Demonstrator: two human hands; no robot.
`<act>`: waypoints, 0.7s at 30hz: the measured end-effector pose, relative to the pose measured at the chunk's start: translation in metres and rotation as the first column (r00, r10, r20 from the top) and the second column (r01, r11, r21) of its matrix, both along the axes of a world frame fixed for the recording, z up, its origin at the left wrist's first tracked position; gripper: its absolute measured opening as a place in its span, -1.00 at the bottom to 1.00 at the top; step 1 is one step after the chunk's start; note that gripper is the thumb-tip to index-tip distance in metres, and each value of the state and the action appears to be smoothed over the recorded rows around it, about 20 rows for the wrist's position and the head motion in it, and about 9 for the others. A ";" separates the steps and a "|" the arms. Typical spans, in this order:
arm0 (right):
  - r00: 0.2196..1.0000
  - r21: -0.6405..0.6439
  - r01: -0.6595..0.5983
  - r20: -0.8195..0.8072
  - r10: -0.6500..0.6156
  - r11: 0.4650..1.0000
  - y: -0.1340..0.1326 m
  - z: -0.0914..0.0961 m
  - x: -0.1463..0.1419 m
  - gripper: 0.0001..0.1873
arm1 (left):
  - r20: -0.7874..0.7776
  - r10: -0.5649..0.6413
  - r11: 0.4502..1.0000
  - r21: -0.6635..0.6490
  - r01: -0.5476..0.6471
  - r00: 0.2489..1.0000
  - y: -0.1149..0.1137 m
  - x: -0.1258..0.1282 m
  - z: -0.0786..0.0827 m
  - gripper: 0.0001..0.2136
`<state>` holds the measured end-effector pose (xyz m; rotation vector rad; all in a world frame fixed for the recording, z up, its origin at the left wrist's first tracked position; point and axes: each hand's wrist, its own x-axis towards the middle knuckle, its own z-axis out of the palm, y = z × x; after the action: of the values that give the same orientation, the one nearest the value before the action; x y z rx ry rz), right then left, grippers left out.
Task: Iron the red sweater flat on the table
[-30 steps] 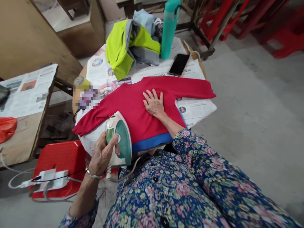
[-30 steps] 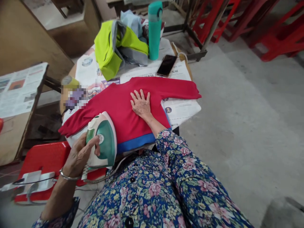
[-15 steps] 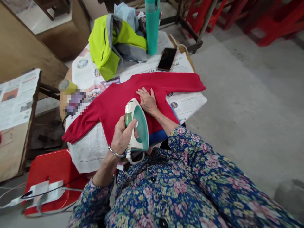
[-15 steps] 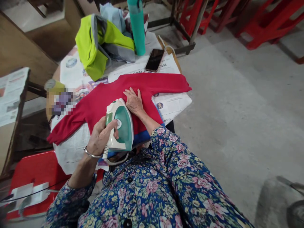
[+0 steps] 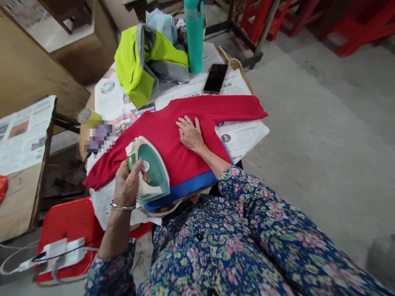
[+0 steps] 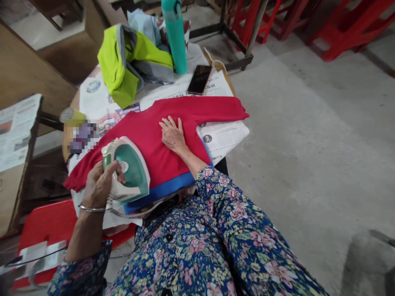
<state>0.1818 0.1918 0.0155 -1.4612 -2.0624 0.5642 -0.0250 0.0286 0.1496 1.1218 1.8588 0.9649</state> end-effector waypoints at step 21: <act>1.000 -0.005 0.009 0.023 -0.008 1.000 0.009 -0.008 0.003 -0.33 | 0.117 0.059 0.997 0.040 -0.064 0.991 0.118 0.008 0.011 -0.75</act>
<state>0.1847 0.2007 0.0074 -1.4855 -2.0731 0.5523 -0.0173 0.1463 0.1610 1.0175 1.7951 1.0877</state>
